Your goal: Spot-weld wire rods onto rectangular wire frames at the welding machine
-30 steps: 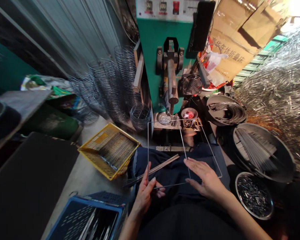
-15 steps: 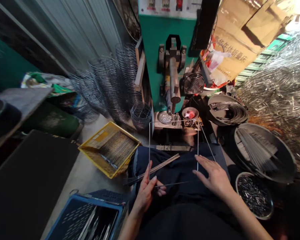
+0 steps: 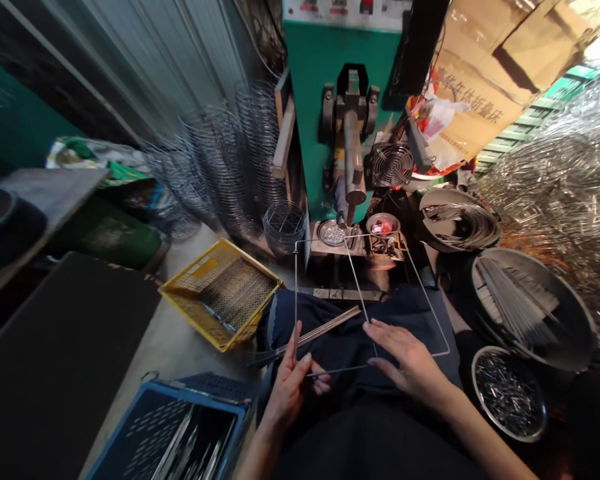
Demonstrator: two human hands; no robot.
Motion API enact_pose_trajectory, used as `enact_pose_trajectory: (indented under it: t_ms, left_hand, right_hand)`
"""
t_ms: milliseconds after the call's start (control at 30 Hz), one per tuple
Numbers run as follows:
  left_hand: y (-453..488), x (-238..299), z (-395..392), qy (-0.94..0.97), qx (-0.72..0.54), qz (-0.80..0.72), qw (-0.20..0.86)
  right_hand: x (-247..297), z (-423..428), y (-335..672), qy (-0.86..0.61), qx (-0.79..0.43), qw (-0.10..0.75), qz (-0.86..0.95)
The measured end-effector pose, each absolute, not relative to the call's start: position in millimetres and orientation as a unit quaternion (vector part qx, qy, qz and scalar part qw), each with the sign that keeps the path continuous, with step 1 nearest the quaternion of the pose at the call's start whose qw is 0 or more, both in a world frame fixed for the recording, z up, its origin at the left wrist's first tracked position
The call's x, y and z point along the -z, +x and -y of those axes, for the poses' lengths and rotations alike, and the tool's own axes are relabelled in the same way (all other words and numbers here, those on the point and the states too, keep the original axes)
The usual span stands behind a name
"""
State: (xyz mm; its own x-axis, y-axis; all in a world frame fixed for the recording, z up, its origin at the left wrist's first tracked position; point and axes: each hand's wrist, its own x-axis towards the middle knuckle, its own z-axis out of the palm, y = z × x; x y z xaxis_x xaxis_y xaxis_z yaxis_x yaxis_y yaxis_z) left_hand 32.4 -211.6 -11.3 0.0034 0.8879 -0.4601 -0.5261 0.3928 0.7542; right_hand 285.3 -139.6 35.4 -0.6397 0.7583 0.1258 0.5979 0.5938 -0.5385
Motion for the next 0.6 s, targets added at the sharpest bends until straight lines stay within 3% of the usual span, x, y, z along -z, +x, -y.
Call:
enact_pose_trajectory:
  t_ms: [600]
  left_hand:
    - [33.8, -1.0, 226.1, 0.179, -0.513, -0.476, 0.691]
  right_hand:
    - [-28.6, 164.5, 294.4, -0.394, -0.241, 0.157, 0.873]
